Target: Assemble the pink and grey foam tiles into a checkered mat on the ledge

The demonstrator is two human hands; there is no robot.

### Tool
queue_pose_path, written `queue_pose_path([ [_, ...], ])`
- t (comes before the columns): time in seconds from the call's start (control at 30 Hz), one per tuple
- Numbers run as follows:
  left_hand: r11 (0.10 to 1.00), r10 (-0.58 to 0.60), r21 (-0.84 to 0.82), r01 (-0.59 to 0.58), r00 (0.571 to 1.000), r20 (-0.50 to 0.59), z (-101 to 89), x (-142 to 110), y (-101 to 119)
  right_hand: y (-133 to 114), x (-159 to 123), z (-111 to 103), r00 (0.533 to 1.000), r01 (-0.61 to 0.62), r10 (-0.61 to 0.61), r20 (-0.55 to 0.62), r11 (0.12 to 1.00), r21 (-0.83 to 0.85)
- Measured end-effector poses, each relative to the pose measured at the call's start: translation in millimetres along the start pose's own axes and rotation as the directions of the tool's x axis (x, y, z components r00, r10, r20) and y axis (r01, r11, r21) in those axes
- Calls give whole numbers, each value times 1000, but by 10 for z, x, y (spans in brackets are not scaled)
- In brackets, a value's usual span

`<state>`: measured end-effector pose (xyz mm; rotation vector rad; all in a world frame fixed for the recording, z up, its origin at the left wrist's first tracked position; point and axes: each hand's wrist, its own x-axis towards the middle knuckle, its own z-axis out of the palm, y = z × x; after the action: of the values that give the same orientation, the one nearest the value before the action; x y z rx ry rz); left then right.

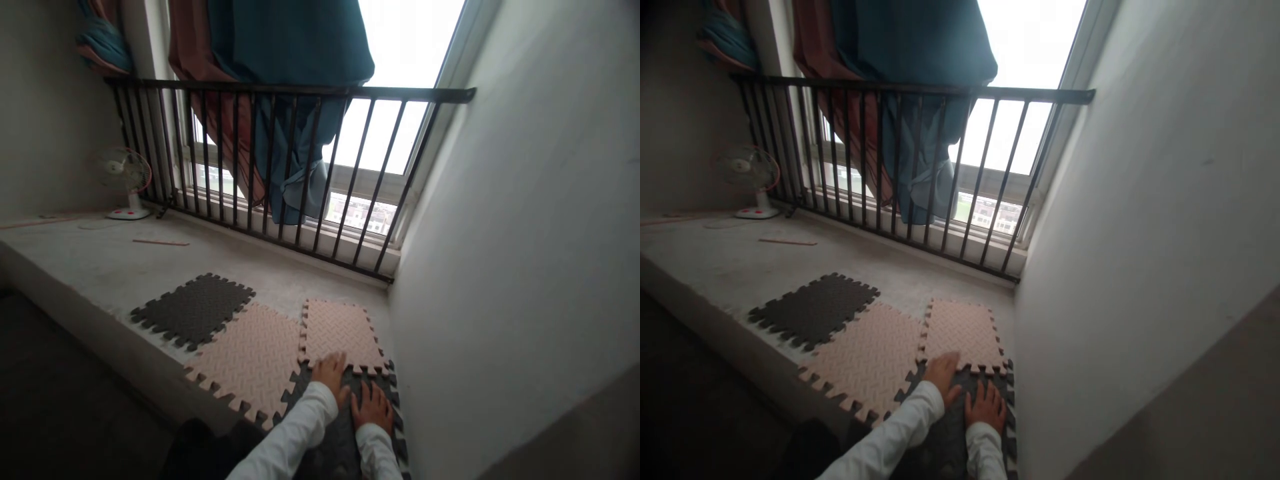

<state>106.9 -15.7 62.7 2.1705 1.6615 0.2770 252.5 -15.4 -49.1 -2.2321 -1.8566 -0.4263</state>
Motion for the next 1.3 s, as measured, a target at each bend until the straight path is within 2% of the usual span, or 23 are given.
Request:
queue_pose_path([
  [0.03, 990, -135, 52, 134, 991, 6, 24, -45, -169, -8, 1, -4, 1000, -2, 2, 7, 1000, 1],
  [0.07, 958, -267, 110, 265, 964, 3, 35, -96, -348, -19, 0, -13, 1000, -2, 2, 16, 1000, 2],
  [0.13, 868, -457, 208, 450, 889, -19, 41, -215, -691, -42, -9, -42, 1000, -13, 13, 21, 1000, -4],
  [0.2, 812, -543, 243, 530, 839, -17, 61, -337, -955, -69, -15, -82, 999, -32, 32, 10, 999, -21],
  [0.3, 814, -550, 222, 538, 835, -6, 156, -462, -1166, -119, 22, -147, 999, 20, -19, 28, 999, -34],
  [0.43, 803, -552, 239, 545, 833, -44, 296, -466, -1225, -232, 220, -242, 983, 109, -104, 148, 994, -26],
  [0.6, 778, -570, 292, 556, 821, -43, 318, -429, -1213, -426, 551, -330, 958, 131, -121, 261, 991, -21],
  [0.8, 771, -575, 300, 562, 817, -51, 319, -435, -1207, -541, 843, -288, 957, 43, -42, 288, 999, 6],
  [1.03, 762, -597, 312, 567, 802, 1, 314, -428, -1200, -436, 1139, -226, 953, -63, 63, 297, 998, -9],
  [1.3, 791, -565, 234, 566, 822, -78, 474, -405, -1310, -477, 1247, -179, 946, -133, 126, 299, 991, 3],
])
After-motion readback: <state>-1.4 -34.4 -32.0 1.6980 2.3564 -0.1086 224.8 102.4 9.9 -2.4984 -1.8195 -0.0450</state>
